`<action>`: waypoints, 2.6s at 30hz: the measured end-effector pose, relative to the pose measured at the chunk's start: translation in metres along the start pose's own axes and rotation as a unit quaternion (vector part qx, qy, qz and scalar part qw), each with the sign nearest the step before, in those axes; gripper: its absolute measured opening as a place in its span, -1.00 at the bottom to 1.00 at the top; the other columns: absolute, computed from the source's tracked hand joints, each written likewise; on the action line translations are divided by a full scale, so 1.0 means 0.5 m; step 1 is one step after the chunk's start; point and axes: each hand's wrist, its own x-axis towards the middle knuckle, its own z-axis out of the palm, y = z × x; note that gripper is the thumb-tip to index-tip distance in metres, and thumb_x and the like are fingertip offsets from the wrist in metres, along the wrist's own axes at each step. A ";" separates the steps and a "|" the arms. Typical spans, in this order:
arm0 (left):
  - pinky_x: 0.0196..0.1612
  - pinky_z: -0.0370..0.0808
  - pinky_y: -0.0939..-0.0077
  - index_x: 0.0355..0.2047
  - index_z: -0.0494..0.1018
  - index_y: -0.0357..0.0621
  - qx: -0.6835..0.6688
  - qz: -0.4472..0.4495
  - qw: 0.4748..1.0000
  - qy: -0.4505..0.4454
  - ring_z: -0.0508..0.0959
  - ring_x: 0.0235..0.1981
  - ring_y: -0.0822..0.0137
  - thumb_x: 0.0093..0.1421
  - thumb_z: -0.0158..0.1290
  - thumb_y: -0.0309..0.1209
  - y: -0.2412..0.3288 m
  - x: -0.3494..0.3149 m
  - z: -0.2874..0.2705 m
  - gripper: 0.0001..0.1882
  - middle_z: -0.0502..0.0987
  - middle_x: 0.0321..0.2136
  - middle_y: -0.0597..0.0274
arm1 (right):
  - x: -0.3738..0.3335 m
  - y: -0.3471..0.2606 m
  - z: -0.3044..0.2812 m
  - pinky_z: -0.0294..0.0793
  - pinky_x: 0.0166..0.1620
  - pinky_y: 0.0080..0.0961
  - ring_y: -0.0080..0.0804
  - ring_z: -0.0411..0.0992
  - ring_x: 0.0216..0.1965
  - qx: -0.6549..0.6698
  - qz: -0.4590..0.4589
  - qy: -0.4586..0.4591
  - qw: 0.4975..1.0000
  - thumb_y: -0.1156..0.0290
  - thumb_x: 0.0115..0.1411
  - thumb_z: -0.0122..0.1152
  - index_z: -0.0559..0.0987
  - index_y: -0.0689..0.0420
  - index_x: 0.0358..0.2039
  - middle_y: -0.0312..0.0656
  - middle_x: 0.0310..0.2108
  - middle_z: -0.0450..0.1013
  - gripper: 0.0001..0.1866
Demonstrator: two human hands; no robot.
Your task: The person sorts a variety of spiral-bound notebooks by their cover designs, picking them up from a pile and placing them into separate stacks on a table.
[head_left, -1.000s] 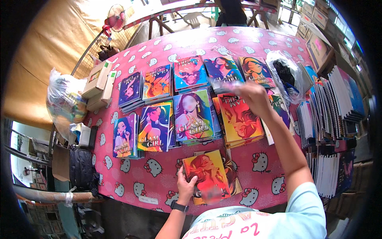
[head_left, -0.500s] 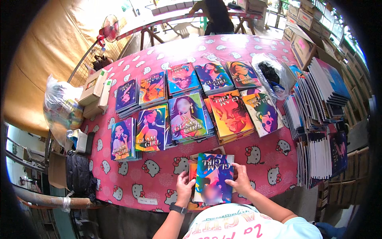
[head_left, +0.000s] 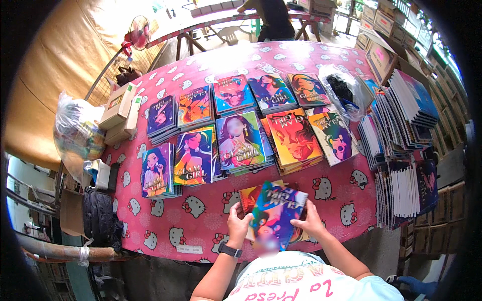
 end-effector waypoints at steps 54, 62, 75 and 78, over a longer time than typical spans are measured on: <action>-0.32 0.46 0.33 -0.33 0.50 -0.13 0.466 0.503 0.715 0.136 0.50 -0.43 0.27 -0.03 0.01 -0.57 0.312 0.066 -0.166 -0.79 0.52 -0.44 0.22 | 0.020 -0.132 0.068 0.30 -0.23 -0.37 -0.25 0.28 -0.28 -0.269 -0.377 -0.126 0.877 0.23 -0.17 0.34 0.57 -0.05 -0.32 -0.23 -0.42 0.31 -0.67; -0.04 0.25 0.38 -0.01 0.33 0.01 0.463 0.394 0.740 -0.287 0.29 0.04 0.31 0.02 0.01 -0.27 0.071 -0.117 -0.050 -0.53 0.28 0.07 0.26 | 0.018 -0.066 0.038 0.30 -0.15 -0.43 -0.29 0.30 -0.22 0.018 -0.153 0.097 0.983 0.48 -0.09 0.21 0.51 0.14 -0.34 -0.15 -0.36 0.34 -0.77; 0.22 -0.26 -0.07 0.21 -0.05 -0.16 0.560 0.140 0.804 0.139 -0.28 0.29 -0.01 -0.21 0.11 -0.33 0.256 0.242 -0.439 -0.06 -0.25 0.26 -0.06 | 0.610 -0.497 0.298 0.21 0.10 -0.28 -0.11 0.22 0.06 -0.247 -0.467 0.059 0.847 0.42 -0.06 0.15 0.36 0.19 -0.06 -0.06 0.01 0.29 -0.52; 0.23 -0.24 -0.06 0.26 -0.24 -0.04 0.611 0.085 0.787 -0.014 -0.34 0.29 0.04 -0.24 0.21 -0.24 0.214 0.203 -0.498 0.12 -0.32 0.27 0.04 | 0.721 -0.524 0.372 -0.03 0.22 -0.13 -0.18 -0.07 0.26 -0.465 -0.373 0.009 0.803 0.28 -0.01 0.14 0.08 0.15 0.18 -0.02 0.23 -0.03 -0.24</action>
